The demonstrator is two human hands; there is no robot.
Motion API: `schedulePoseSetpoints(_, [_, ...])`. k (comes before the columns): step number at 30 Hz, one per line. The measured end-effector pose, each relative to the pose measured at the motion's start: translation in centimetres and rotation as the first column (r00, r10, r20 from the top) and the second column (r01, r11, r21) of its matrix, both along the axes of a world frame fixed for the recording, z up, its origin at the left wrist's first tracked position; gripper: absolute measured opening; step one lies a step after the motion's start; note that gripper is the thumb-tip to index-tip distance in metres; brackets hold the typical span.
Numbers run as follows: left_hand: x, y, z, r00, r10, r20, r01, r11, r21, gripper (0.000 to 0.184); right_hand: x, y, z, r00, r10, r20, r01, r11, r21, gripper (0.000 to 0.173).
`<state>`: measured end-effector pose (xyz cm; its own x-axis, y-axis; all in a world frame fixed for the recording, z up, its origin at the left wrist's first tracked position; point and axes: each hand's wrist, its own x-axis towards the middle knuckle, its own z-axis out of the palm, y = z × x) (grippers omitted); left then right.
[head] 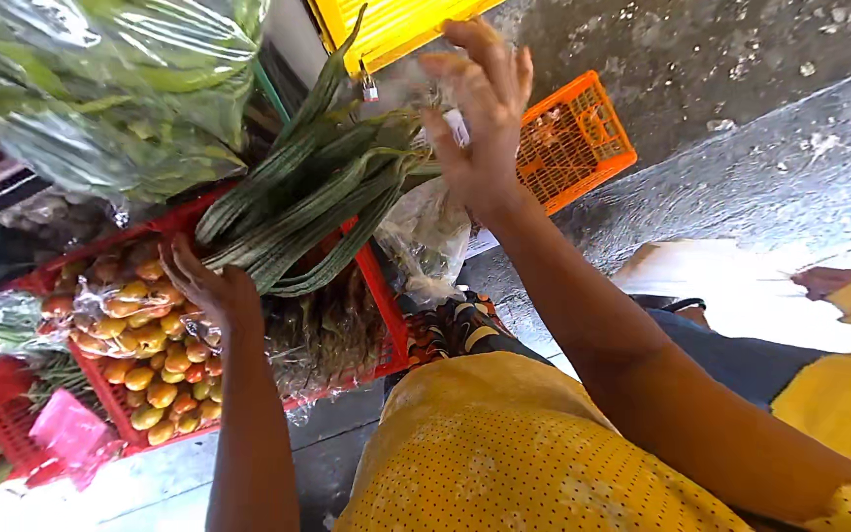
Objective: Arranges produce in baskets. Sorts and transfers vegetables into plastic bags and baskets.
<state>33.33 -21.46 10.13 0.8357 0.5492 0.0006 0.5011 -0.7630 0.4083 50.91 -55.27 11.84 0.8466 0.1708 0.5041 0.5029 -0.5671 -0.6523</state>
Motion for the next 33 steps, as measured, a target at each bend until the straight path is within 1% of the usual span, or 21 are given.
schedulePoseSetpoints(1, [-0.4,-2.6,0.4,0.995,-0.069,0.068,0.067,0.997,0.034,0.062,-0.1,-1.5,-1.3,0.996,-0.056,-0.064,0.060,0.996,0.061,0.030])
schedulePoseSetpoints(2, [-1.0,-5.4,0.4,0.978,-0.173,0.113,0.167,0.984,0.059,0.059,-0.1,-2.9,-3.3,0.981,-0.100,-0.165,0.119,0.987,0.106,0.028])
schedulePoseSetpoints(3, [-1.7,-8.0,-0.2,0.949,-0.286,0.133,0.279,0.958,0.075,0.055,-0.4,-4.0,-5.5,0.942,-0.131,-0.308,0.173,0.979,0.113,0.028])
schedulePoseSetpoints(4, [-2.4,-10.6,-1.1,0.912,-0.389,0.133,0.381,0.921,0.079,0.051,-0.7,-5.0,-7.6,0.861,-0.132,-0.491,0.191,0.979,0.073,0.029])
schedulePoseSetpoints(5, [-3.0,-13.0,-2.4,0.876,-0.468,0.116,0.462,0.883,0.077,0.049,-0.9,-5.8,-9.8,0.751,-0.117,-0.650,0.173,0.985,0.023,0.031])
schedulePoseSetpoints(6, [-3.5,-15.0,-3.9,0.853,-0.517,0.078,0.513,0.856,0.069,0.048,-1.0,-6.2,-12.0,0.646,-0.094,-0.758,0.136,0.991,-0.007,0.032])
schedulePoseSetpoints(7, [-4.1,-16.5,-5.7,0.849,-0.527,0.028,0.524,0.849,0.063,0.049,-1.4,-6.4,-14.2,0.568,-0.081,-0.819,0.108,0.994,-0.023,0.032])
schedulePoseSetpoints(9, [-5.1,-18.1,-9.0,0.891,-0.446,-0.086,0.452,0.890,0.069,0.061,-2.3,-6.1,-17.5,0.464,-0.056,-0.884,0.057,0.998,-0.034,0.032])
schedulePoseSetpoints(10, [-5.3,-18.5,-10.1,0.913,-0.383,-0.144,0.397,0.914,0.089,0.069,-2.6,-5.7,-18.7,0.426,-0.035,-0.904,0.026,0.999,-0.027,0.031])
schedulePoseSetpoints(12, [-4.9,-19.0,-11.2,0.937,-0.304,-0.170,0.330,0.932,0.151,0.076,-2.2,-4.3,-20.5,0.378,0.002,-0.926,-0.022,1.000,-0.007,0.031])
schedulePoseSetpoints(14, [-5.0,-19.1,-11.3,0.939,-0.297,-0.172,0.327,0.927,0.186,0.077,-1.7,-2.9,-22.3,0.344,0.018,-0.939,-0.061,0.998,-0.003,0.031])
schedulePoseSetpoints(18, [-5.2,-19.3,-11.8,0.941,-0.284,-0.183,0.319,0.925,0.206,0.068,-0.5,0.5,-26.8,0.331,0.024,-0.943,-0.151,0.988,-0.028,0.031])
schedulePoseSetpoints(22, [-5.4,-19.3,-12.2,0.943,-0.311,-0.118,0.331,0.912,0.241,0.067,1.0,3.0,-29.2,0.323,0.034,-0.946,-0.266,0.962,-0.056,0.038])
schedulePoseSetpoints(24, [-5.5,-19.2,-12.5,0.943,-0.321,-0.089,0.333,0.905,0.265,0.068,1.7,4.3,-30.7,0.323,0.023,-0.946,-0.270,0.960,-0.068,0.049])
schedulePoseSetpoints(26, [-5.5,-19.1,-12.5,0.938,-0.340,-0.067,0.345,0.898,0.274,0.067,2.4,5.5,-32.3,0.353,0.033,-0.935,-0.280,0.957,-0.072,0.059])
schedulePoseSetpoints(30, [-5.6,-19.1,-12.6,0.938,-0.335,-0.087,0.345,0.897,0.274,0.068,4.2,7.8,-35.3,0.391,0.049,-0.919,-0.318,0.944,-0.085,0.075])
schedulePoseSetpoints(33, [-5.7,-19.1,-12.8,0.942,-0.325,-0.079,0.334,0.900,0.279,0.068,5.9,9.5,-37.5,0.422,0.026,-0.906,-0.333,0.934,-0.129,0.093])
